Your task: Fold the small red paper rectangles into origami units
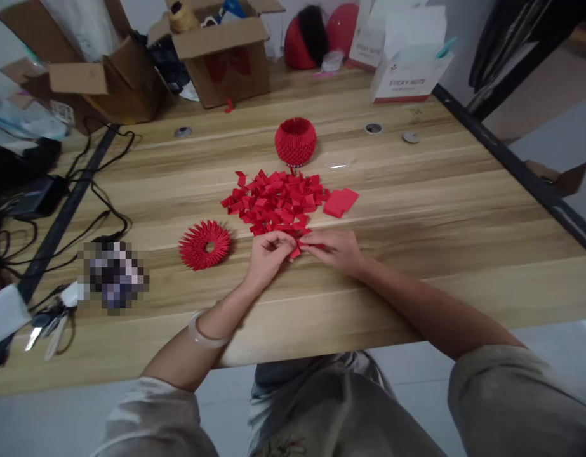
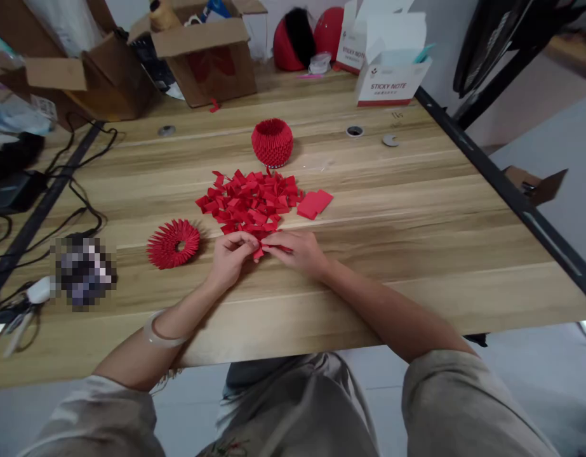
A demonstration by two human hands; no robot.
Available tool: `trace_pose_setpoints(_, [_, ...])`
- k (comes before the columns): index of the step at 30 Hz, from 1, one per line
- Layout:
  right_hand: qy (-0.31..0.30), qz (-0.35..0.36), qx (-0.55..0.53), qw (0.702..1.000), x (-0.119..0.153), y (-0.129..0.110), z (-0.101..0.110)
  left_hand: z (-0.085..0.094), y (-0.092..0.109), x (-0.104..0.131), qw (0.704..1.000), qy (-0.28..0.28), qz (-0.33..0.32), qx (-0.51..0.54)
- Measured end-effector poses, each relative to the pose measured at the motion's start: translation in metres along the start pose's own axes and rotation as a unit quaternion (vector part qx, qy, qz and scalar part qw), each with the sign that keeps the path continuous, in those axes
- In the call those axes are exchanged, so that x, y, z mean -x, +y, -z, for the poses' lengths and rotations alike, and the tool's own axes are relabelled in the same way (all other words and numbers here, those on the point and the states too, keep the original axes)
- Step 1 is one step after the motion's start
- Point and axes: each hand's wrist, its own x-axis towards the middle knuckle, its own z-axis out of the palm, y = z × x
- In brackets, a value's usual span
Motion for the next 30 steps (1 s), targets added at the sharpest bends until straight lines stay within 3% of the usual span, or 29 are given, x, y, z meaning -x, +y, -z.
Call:
trace_pose_setpoints(7, [-0.026,0.102,0.075,0.992,0.004,0.002,0.001,0.004,-0.008,-0.002,0.999,0.018,-0.026,-0.022])
trace_pose_setpoints(13, [-0.048,0.163,0.116,0.979,0.001,0.002,0.008,-0.002,-0.006,-0.003,0.987,-0.01,0.065,0.146])
trace_pose_setpoints(17, [-0.033,0.182,0.109,0.977,0.0,-0.001,0.01,-0.001,-0.004,-0.002,0.983,-0.03,0.062,0.169])
trace_pose_setpoints(26, [-0.131,0.04,0.034,0.99,0.004,0.005,0.009,0.008,-0.014,-0.005,0.999,-0.014,-0.027,0.043])
trace_pose_setpoints(28, [-0.124,0.012,-0.021,0.992,0.001,0.001,0.01,0.007,-0.011,-0.004,0.999,-0.009,-0.038,0.008])
trace_pose_setpoints(30, [-0.092,-0.06,-0.098,0.989,-0.002,-0.003,0.01,0.006,-0.007,-0.003,0.999,0.0,-0.049,-0.022])
